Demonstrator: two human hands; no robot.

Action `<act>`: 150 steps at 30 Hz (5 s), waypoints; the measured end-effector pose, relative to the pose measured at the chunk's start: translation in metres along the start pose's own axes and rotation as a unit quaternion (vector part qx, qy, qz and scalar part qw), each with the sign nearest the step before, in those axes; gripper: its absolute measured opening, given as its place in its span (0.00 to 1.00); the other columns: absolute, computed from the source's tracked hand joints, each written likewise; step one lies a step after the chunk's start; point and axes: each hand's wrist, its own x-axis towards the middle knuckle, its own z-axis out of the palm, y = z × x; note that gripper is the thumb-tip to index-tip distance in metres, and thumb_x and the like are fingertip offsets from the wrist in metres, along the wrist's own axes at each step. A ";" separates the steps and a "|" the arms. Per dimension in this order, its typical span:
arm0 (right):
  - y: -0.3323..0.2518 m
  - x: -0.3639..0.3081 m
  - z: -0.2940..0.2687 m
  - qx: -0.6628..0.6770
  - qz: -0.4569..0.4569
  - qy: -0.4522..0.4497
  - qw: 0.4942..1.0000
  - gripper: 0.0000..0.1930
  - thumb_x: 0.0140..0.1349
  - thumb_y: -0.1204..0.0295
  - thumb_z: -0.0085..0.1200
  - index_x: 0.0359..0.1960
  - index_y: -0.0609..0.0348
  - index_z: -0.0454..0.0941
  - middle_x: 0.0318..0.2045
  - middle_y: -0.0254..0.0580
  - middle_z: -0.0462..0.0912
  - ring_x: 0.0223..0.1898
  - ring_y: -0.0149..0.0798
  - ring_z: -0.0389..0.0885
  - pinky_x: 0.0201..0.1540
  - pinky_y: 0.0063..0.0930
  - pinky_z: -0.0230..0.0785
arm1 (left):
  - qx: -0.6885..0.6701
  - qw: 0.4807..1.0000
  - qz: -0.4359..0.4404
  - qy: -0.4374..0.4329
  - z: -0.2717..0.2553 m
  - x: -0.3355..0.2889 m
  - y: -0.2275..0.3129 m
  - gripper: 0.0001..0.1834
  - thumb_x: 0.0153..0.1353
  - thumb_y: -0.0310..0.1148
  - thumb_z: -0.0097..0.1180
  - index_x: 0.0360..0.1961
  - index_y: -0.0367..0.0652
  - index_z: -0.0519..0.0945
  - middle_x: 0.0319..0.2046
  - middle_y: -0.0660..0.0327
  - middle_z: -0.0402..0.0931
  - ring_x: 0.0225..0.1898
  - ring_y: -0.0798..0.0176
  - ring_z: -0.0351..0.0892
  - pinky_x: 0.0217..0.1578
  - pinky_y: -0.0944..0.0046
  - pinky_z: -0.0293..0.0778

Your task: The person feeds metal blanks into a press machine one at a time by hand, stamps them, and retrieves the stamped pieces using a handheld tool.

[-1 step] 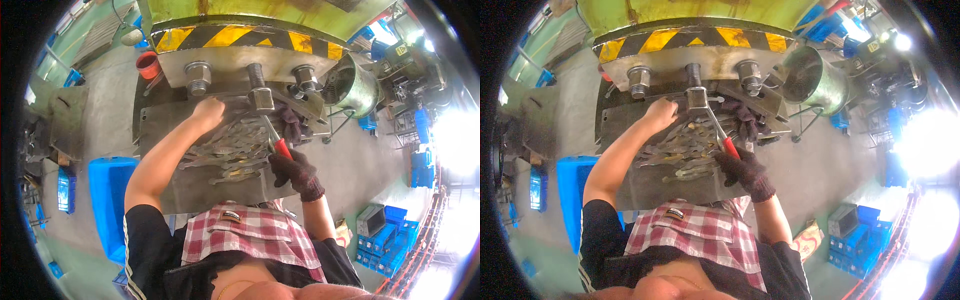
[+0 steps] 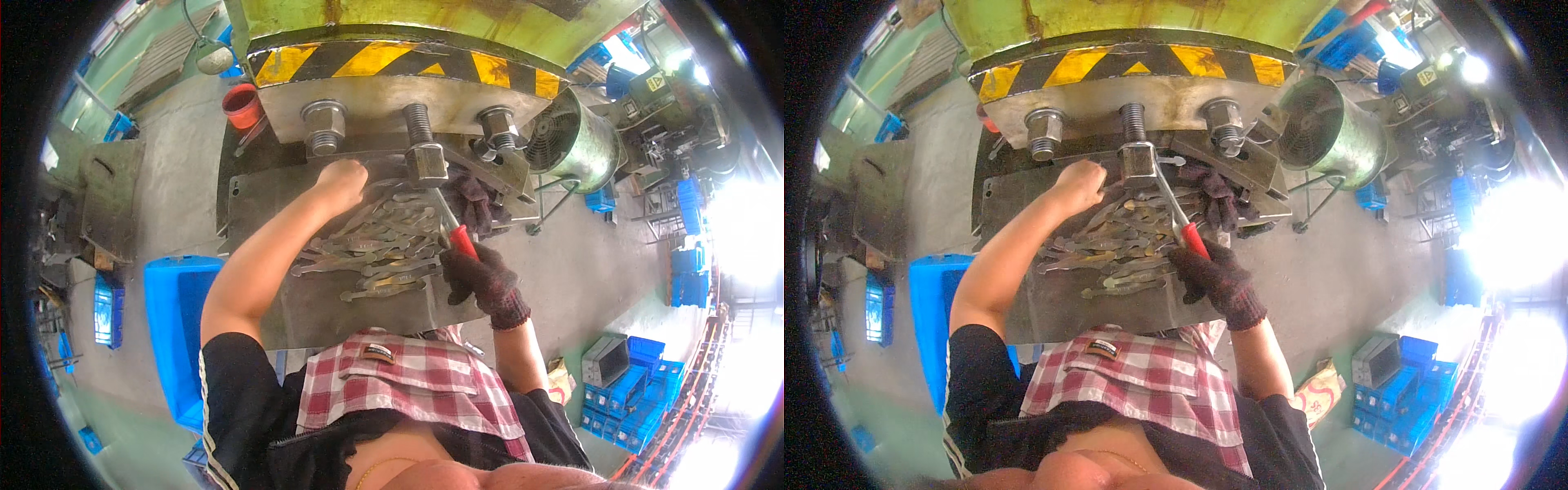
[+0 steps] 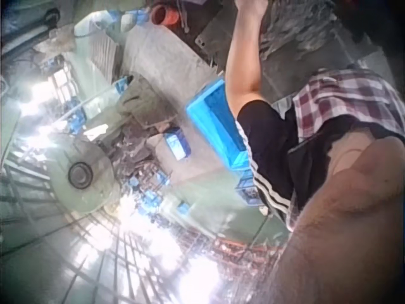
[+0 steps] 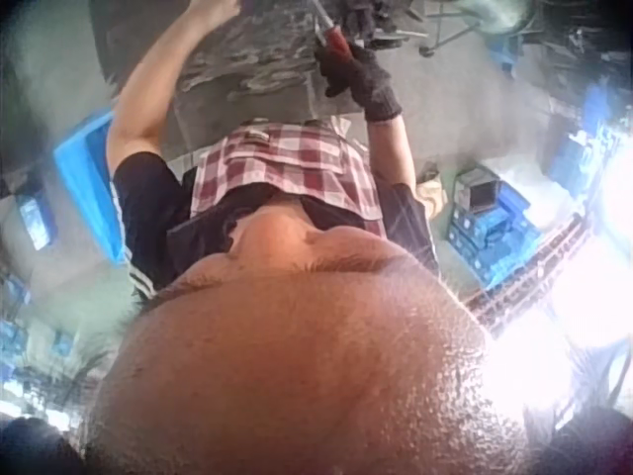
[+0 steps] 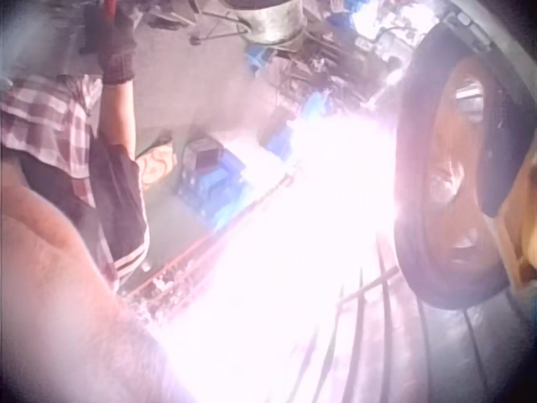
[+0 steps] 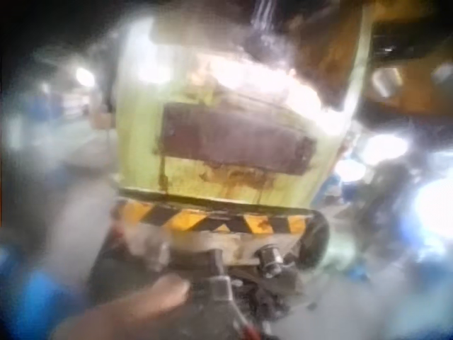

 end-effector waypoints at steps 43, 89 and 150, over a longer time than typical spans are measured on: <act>-0.043 0.061 0.009 -0.196 -0.077 0.057 0.976 0.19 0.58 0.56 0.56 0.38 0.61 0.80 0.26 0.39 0.80 0.23 0.30 0.78 0.25 0.25 0.70 | -0.645 0.732 -0.167 0.139 -0.041 -0.091 -0.036 0.16 0.67 0.40 0.44 0.31 0.37 0.76 0.14 0.74 0.55 0.15 0.79 0.51 0.17 0.74 0.48; 0.045 -0.006 -0.018 -0.010 -0.058 -0.045 0.997 0.16 0.59 0.58 0.56 0.34 0.61 0.76 0.21 0.33 0.74 0.19 0.30 0.71 0.22 0.26 0.65 | -0.216 0.929 -0.167 0.248 -0.015 0.091 -0.075 0.15 0.47 0.38 0.55 0.33 0.40 0.81 0.35 0.49 0.80 0.40 0.45 0.80 0.40 0.56 0.76; 0.001 0.013 0.013 0.015 -0.053 -0.047 0.997 0.27 0.57 0.64 0.57 0.55 0.63 0.67 0.30 0.37 0.77 0.26 0.31 0.78 0.23 0.23 0.73 | -0.101 0.985 -0.133 -0.038 0.015 -0.069 -0.009 0.18 0.49 0.43 0.64 0.36 0.42 0.77 0.40 0.55 0.75 0.46 0.51 0.74 0.45 0.54 0.71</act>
